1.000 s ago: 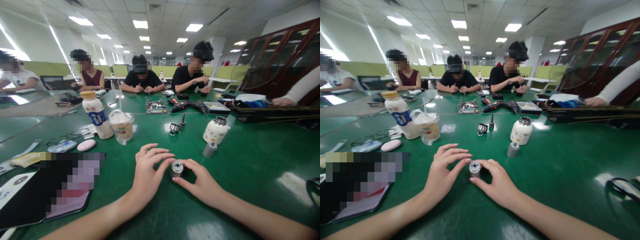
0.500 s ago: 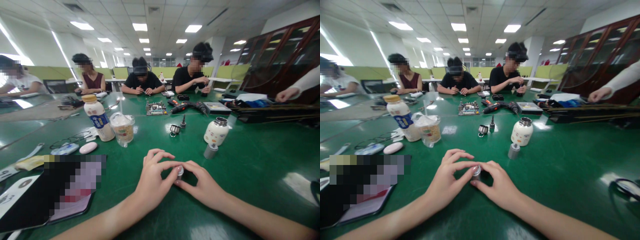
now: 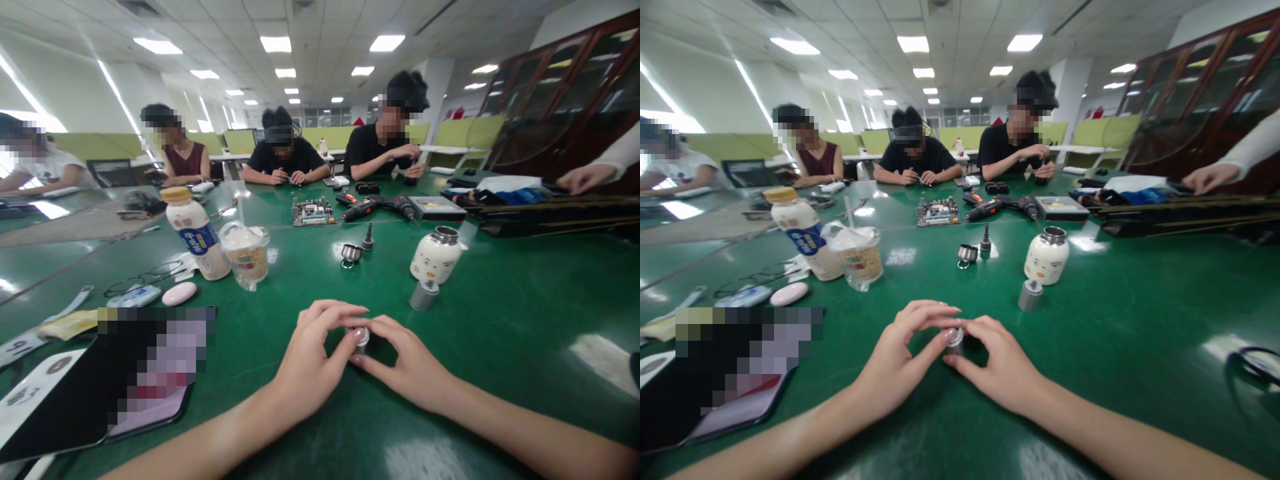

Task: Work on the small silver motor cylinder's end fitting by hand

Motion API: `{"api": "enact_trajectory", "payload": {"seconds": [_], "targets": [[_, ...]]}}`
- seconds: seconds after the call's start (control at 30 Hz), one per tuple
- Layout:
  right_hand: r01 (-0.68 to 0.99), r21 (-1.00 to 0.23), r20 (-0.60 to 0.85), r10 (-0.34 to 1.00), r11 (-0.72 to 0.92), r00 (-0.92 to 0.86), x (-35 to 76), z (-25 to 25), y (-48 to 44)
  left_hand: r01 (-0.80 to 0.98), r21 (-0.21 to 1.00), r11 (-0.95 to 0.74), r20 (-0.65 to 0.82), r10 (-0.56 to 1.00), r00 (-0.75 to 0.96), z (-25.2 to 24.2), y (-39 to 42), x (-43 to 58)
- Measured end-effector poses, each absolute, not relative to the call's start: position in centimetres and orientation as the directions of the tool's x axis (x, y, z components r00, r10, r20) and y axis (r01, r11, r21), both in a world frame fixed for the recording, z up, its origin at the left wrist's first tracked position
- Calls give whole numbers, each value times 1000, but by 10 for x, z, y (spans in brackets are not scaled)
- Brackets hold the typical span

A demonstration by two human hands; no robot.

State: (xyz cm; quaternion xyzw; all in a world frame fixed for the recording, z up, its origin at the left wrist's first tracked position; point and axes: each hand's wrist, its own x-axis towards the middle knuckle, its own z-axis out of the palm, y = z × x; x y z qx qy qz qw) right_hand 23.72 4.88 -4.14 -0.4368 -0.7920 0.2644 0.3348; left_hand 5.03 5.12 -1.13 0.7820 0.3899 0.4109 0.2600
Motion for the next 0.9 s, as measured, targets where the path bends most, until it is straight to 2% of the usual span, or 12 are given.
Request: {"api": "enact_trajectory", "payload": {"seconds": [0.23, 0.33, 0.43, 0.6, 0.7, 0.8, 0.9], "targets": [[526, -704, 298, 871, 477, -392, 238, -41, 48, 350, 804, -481, 459, 876, 149, -14, 55, 52], [545, -699, 286, 880, 463, -380, 237, -41, 47, 466, 748, -472, 498, 864, 77, -20, 63, 45], [556, -696, 276, 885, 454, -376, 237, -42, 47, 602, 665, -442, 475, 872, 115, -31, 70, 38], [554, -696, 276, 883, 456, -380, 237, -42, 48, 647, 644, -408, 394, 902, 177, -44, 73, 34], [553, -697, 277, 882, 457, -380, 237, -41, 49, 606, 690, -396, 412, 903, 122, -41, 74, 35], [552, -695, 286, 881, 462, -378, 236, -41, 49, 492, 755, -434, 489, 872, 19, -31, 70, 38], [537, -693, 306, 870, 482, -385, 237, -42, 48, 399, 764, -506, 543, 840, 26, -21, 62, 44]]}}
